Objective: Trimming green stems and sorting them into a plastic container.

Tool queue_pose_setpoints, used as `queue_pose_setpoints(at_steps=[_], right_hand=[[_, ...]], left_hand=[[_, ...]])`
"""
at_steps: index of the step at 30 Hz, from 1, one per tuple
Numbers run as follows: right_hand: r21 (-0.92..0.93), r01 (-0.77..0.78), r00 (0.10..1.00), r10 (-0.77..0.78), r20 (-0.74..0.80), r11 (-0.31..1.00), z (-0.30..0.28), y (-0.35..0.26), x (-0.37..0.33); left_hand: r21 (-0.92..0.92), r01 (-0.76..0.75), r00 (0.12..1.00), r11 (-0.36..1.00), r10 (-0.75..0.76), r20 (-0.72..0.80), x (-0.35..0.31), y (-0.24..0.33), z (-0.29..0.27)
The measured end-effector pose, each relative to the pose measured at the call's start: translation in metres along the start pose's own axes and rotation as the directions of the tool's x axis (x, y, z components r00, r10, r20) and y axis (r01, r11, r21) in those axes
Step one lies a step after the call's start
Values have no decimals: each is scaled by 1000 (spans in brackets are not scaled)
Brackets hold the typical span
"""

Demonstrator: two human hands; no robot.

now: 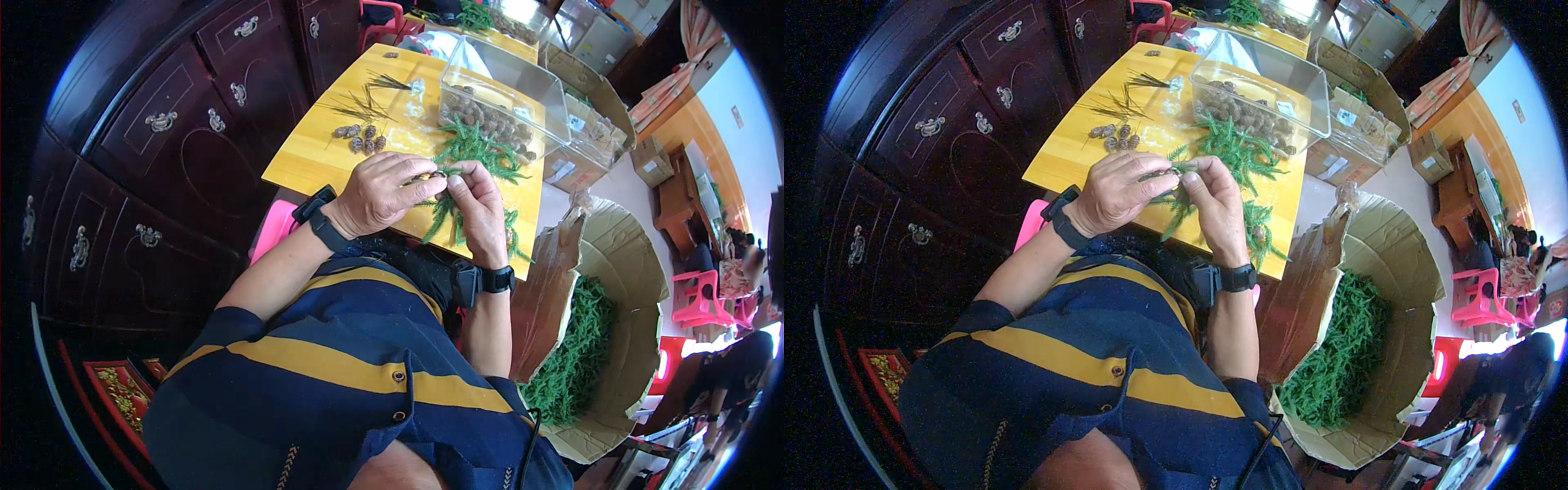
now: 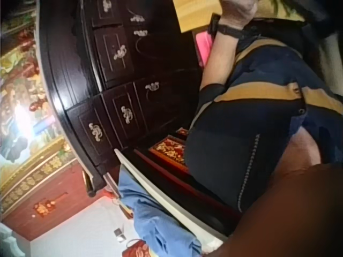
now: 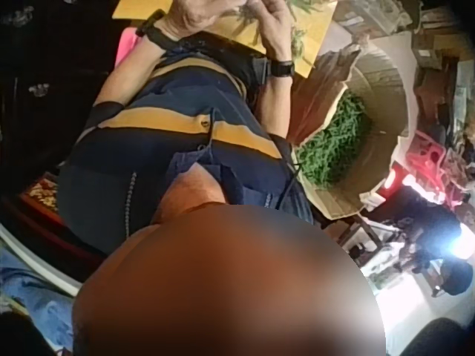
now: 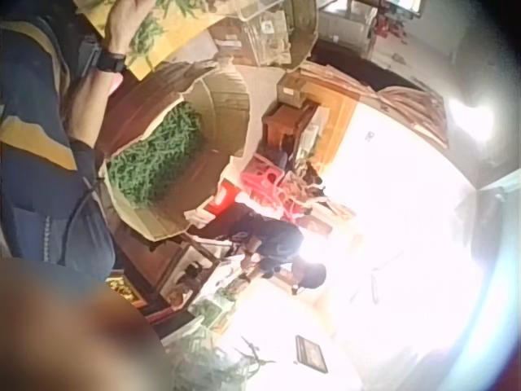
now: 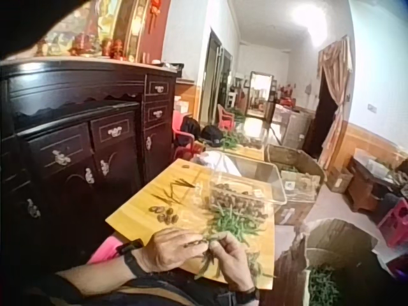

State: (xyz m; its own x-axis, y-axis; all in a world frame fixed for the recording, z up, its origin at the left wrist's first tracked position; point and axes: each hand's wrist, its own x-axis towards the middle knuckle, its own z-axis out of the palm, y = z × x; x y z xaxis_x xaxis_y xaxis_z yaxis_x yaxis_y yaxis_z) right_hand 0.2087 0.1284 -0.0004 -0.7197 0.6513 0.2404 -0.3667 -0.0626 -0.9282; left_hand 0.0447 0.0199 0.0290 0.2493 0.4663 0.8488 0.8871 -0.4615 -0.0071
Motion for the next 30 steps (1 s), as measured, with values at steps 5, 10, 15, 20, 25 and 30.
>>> queue_pose_setpoints(at_steps=[5,10,15,20,25,30], right_hand=[[128,-42,998,47,-29,991,10,-14,-5],[112,-11,999,17,-49,994,15,-10,-5],[189,-19,999,27,-37,982,16,-10,-4],[290,-90,995,96,-8,953,17,-14,-7],[337,-144,989,149,12,930,14,-14,-6],[336,-153,982,181,-53,929,9,-7,-3]], left_hand=[[4,15,1000,1000,-15,10,-2,5,0],[8,33,999,999,-33,11,-2,12,2],[45,-15,999,999,17,-36,-1,13,-1],[52,17,1000,999,-16,-22,-2,12,-2],[67,41,999,997,-42,22,-3,14,-1],[84,50,997,995,-55,58,-3,12,2]])
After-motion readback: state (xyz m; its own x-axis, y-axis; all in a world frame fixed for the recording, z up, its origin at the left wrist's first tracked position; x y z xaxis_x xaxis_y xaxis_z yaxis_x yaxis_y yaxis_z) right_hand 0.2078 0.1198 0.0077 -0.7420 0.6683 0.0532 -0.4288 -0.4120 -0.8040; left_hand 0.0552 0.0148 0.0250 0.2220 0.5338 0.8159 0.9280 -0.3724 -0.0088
